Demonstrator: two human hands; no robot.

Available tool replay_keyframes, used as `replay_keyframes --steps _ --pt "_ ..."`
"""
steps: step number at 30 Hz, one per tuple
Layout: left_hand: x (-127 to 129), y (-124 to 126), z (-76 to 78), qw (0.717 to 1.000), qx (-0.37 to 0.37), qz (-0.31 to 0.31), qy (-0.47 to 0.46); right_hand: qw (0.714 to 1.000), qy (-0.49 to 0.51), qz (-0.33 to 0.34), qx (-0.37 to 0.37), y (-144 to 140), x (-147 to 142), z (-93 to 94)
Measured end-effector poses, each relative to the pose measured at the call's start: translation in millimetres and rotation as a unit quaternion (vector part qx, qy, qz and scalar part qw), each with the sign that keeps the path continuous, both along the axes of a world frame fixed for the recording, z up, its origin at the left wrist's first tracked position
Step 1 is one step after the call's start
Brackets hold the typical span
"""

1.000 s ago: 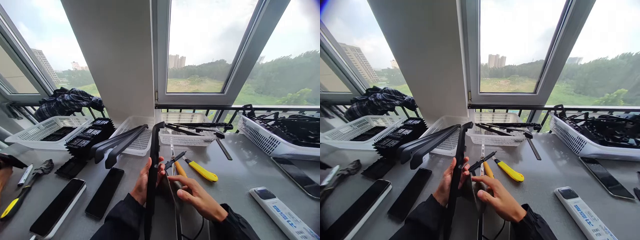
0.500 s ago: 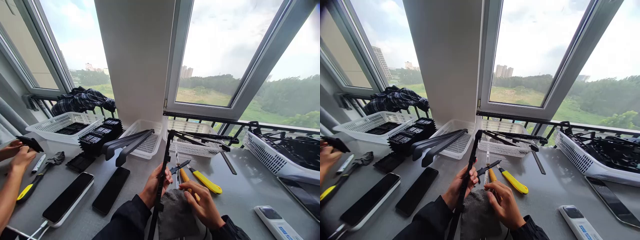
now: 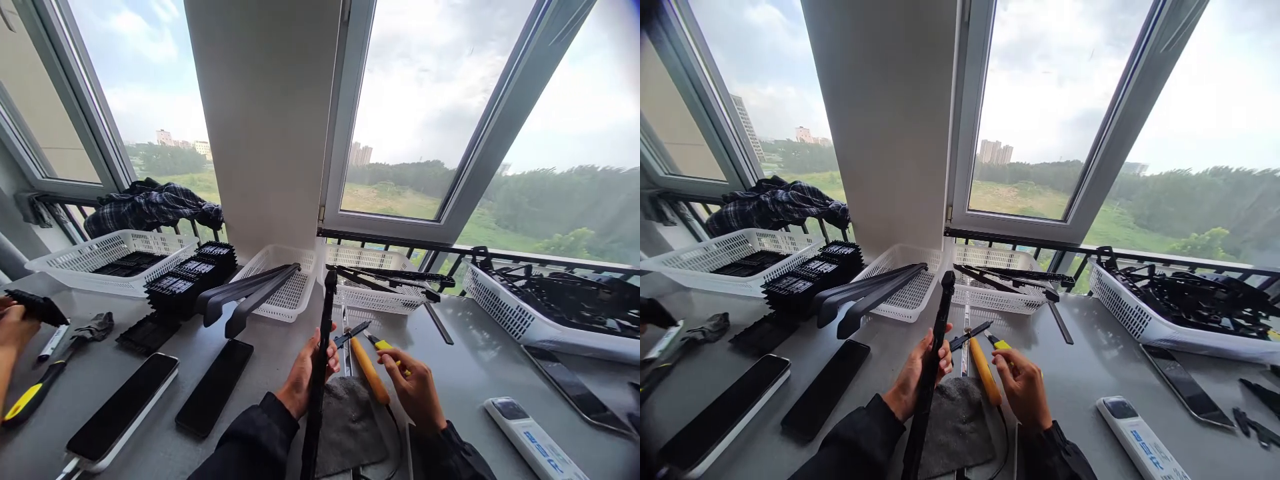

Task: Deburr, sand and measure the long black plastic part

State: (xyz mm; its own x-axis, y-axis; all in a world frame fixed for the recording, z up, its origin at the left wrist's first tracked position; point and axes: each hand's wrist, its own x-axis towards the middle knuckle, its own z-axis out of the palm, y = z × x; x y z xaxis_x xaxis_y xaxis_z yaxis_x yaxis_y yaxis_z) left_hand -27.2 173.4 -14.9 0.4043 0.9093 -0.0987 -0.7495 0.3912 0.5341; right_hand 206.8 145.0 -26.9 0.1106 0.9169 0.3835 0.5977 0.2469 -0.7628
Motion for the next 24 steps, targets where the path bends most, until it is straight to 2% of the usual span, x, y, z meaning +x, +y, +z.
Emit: replay_keyframes --steps 5,8,12,17,20,22,24 --pt "1 -6 5.6 1.000 0.004 -0.005 0.012 0.997 -0.007 -0.082 0.003 5 21 -1.3" --pt "1 -7 8.9 1.000 0.004 -0.004 0.018 0.996 -0.018 -0.090 0.001 8 26 -7.6" --pt "1 -5 10.0 1.000 0.010 -0.001 0.020 0.996 -0.046 -0.071 0.007 10 24 -18.6" --pt "4 -3 1.7 0.999 0.026 -0.002 0.027 0.994 -0.092 -0.040 0.031 13 25 -27.2" --pt "6 -2 -4.8 0.998 0.039 -0.019 0.045 0.990 -0.128 -0.016 0.062 10 17 -19.4" --pt "7 -2 -7.6 0.997 0.042 -0.027 0.050 0.987 -0.142 0.002 0.077 4 1 -8.1" --pt "6 0 -8.5 0.998 0.042 -0.030 0.044 0.982 -0.166 0.068 0.063 0 -22 3.9"
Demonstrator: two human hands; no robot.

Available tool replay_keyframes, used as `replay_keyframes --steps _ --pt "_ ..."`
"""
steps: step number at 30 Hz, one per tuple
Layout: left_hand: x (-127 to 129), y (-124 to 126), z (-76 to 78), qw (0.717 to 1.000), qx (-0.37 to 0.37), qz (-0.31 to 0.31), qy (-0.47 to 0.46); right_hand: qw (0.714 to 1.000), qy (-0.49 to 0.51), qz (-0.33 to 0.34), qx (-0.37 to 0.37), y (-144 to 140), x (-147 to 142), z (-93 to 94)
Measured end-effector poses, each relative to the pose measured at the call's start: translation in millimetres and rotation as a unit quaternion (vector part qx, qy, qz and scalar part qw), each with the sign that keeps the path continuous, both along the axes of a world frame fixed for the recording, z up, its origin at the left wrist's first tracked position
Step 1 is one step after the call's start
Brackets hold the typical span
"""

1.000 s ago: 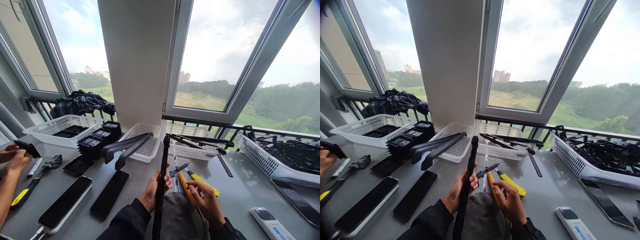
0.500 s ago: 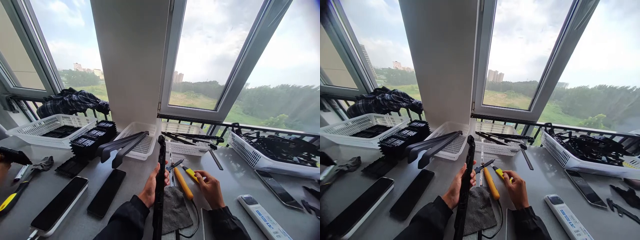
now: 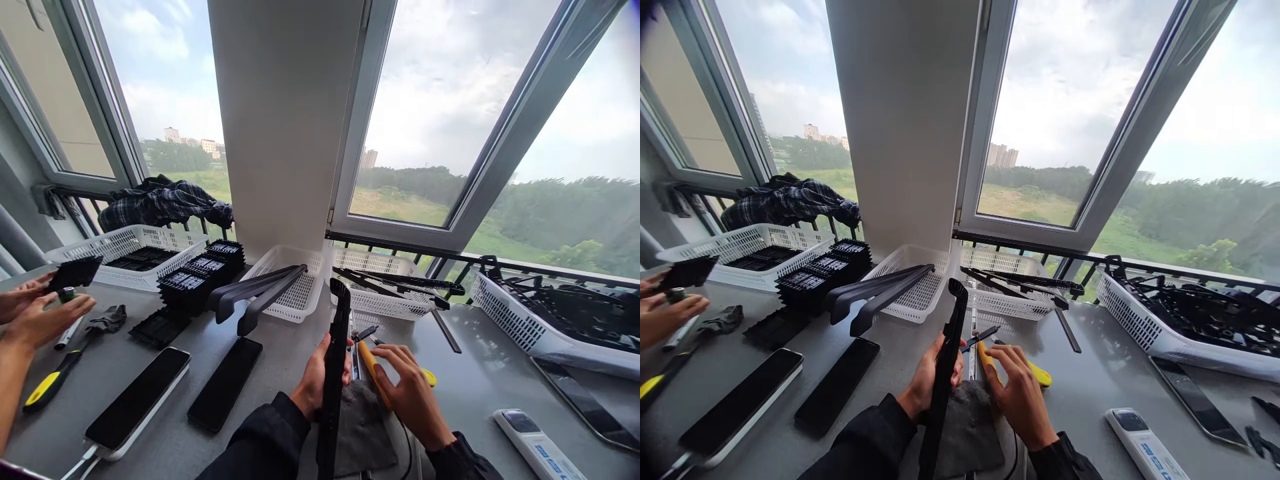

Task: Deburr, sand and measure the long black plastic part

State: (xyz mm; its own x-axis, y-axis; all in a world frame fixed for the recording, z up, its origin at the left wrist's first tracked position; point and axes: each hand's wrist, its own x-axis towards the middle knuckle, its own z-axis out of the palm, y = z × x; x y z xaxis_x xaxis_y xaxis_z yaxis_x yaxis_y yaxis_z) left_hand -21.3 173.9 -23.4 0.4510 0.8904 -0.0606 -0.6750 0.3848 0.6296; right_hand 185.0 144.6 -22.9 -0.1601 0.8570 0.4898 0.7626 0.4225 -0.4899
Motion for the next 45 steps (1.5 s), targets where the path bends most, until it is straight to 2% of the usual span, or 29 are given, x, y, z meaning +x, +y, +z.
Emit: replay_keyframes --steps 3,7,8,13,20,28,33,38,42,45 --pt "-5 5 1.6 1.000 0.001 0.007 -0.028 0.992 -0.082 0.089 -0.040 6 -35 9.0" --pt "-17 13 6.0 0.998 0.001 0.023 -0.053 0.963 -0.245 0.091 -0.060 38 -58 0.1" --pt "-19 14 7.0 0.998 0.003 0.027 -0.053 0.960 -0.258 0.092 -0.062 47 -59 -2.8" --pt "-27 18 10.9 0.998 0.012 0.038 -0.056 0.950 -0.291 0.103 -0.054 71 -59 -6.9" --pt "-33 18 18.7 0.997 0.006 0.055 -0.053 0.943 -0.314 0.105 -0.022 74 -60 -8.9" --pt "-35 21 18.2 0.994 -0.010 0.099 -0.054 0.936 -0.336 0.103 0.016 80 -59 -15.7" --pt "-46 25 23.8 0.994 0.011 0.094 -0.055 0.953 -0.293 0.072 0.032 86 -72 -16.4" --pt "-57 27 27.8 0.996 0.037 0.053 -0.062 0.983 -0.175 0.014 0.045 104 -85 -10.3" --pt "-57 28 26.8 0.997 0.042 0.043 -0.051 0.996 -0.056 -0.026 0.059 123 -97 0.9" --pt "-55 28 25.6 0.997 0.037 0.055 -0.040 0.996 0.020 -0.029 0.080 132 -103 15.6"
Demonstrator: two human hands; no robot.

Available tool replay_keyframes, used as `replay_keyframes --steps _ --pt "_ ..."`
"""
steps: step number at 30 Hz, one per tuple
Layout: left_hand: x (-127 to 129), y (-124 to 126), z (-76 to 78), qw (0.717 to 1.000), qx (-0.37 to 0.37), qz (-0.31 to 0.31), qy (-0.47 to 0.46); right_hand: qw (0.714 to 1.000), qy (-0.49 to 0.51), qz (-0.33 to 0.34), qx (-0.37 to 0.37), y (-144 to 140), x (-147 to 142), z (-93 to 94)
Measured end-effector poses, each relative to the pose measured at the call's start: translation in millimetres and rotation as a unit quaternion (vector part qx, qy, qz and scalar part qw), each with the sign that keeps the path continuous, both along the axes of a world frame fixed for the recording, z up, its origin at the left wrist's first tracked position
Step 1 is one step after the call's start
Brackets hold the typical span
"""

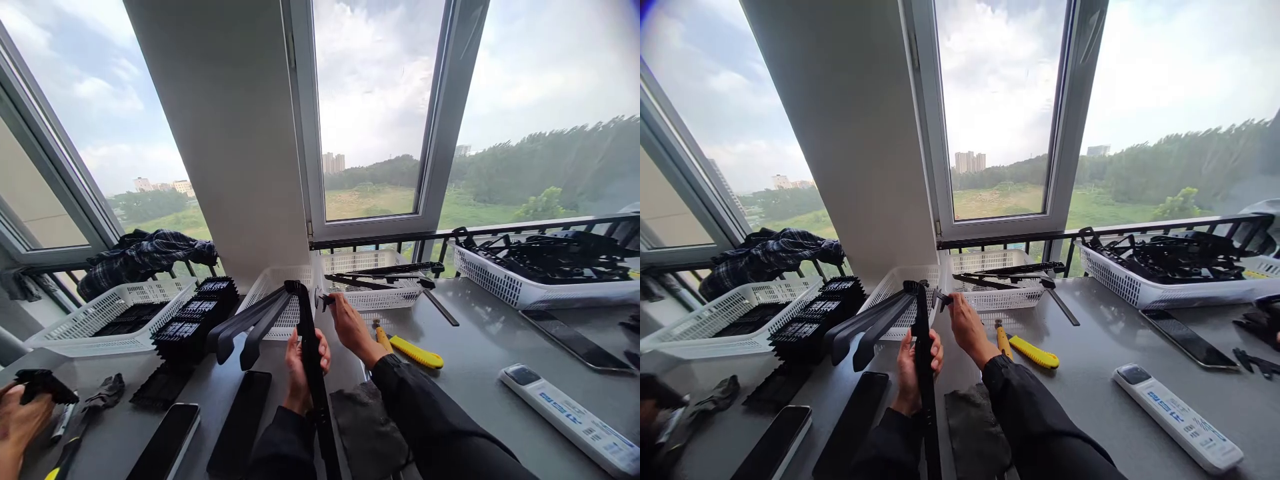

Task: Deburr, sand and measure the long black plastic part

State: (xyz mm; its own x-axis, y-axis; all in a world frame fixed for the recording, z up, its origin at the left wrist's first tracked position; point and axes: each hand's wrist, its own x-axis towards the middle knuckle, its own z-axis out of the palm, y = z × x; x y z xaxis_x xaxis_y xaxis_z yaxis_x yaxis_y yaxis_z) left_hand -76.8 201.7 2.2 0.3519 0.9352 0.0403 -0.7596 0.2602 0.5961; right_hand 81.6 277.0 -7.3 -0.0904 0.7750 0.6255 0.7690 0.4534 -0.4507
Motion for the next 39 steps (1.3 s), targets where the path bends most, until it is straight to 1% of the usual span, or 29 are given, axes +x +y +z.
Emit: replay_keyframes --steps 2,4,7,9,12,15,19,23,26,30,35,39 --pt "1 0 0.3 1.000 -0.011 0.015 0.005 0.999 0.040 0.013 0.014 1 -1 13.2" --pt "3 0 1.7 0.999 -0.024 0.032 0.003 0.997 0.070 0.027 0.024 -3 2 28.3" --pt "6 -1 4.3 0.998 -0.031 0.057 -0.002 0.994 0.091 0.051 0.030 -20 13 51.1" --pt "9 -2 5.9 0.997 -0.020 0.073 0.010 0.993 0.092 0.064 0.027 -34 24 64.2" --pt "13 -5 8.1 0.995 0.000 0.095 0.043 0.994 0.088 0.071 0.015 -53 41 77.8" --pt "19 -12 9.0 0.991 0.024 0.101 0.085 0.995 0.079 0.064 -0.022 -67 55 82.9" --pt "30 -19 1.9 0.982 0.068 0.110 0.137 0.993 0.044 0.072 -0.088 -80 64 79.4" --pt "38 -18 -11.6 0.980 0.076 0.120 0.142 0.989 -0.004 0.095 -0.115 -88 60 70.0" --pt "40 -18 -17.1 0.983 0.056 0.118 0.132 0.989 -0.018 0.107 -0.096 -90 54 60.7" --pt "42 -20 -19.6 0.984 0.023 0.119 0.130 0.991 -0.011 0.122 -0.061 -90 49 45.4" --pt "47 -21 -27.5 0.984 0.003 0.118 0.132 0.991 0.009 0.129 -0.041 -92 56 26.1" --pt "50 -23 -28.7 0.984 0.008 0.100 0.148 0.990 0.009 0.130 -0.056 -96 64 15.4"
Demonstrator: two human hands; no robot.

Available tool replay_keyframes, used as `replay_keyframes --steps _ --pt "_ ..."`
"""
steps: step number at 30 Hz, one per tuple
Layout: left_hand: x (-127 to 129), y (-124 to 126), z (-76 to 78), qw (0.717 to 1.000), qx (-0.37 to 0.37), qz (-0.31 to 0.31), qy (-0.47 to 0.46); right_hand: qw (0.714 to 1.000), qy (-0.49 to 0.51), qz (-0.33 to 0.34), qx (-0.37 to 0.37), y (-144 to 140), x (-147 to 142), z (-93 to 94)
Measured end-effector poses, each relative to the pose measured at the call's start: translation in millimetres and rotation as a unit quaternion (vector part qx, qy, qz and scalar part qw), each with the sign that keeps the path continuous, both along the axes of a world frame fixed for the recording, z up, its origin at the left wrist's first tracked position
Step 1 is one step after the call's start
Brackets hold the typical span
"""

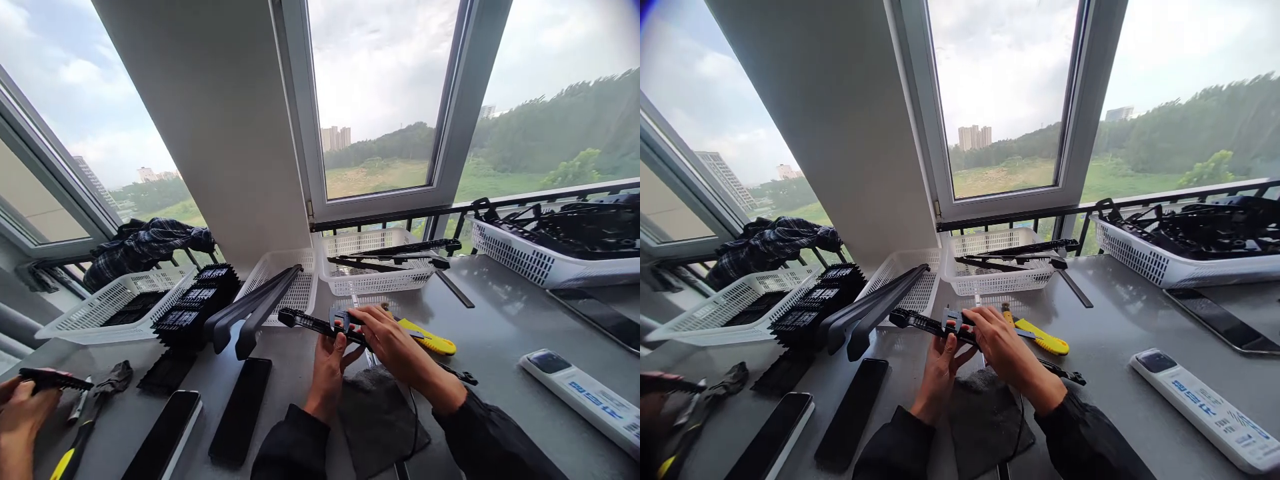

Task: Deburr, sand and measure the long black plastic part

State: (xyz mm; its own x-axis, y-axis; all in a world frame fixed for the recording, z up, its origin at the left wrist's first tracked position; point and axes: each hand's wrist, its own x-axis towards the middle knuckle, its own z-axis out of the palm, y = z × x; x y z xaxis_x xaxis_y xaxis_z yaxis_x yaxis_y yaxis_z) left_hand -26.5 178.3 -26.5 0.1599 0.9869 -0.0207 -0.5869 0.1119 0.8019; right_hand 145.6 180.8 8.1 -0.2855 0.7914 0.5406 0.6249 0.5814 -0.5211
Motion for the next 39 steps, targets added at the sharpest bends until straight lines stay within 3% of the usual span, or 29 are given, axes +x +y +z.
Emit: replay_keyframes --steps 7,39 --pt "2 -5 6.4 1.000 0.005 -0.008 0.018 0.999 0.021 -0.028 -0.003 -5 4 -5.1" --pt "1 -2 -3.7 1.000 -0.013 0.009 0.005 0.997 0.031 -0.066 0.020 -6 2 -7.5"
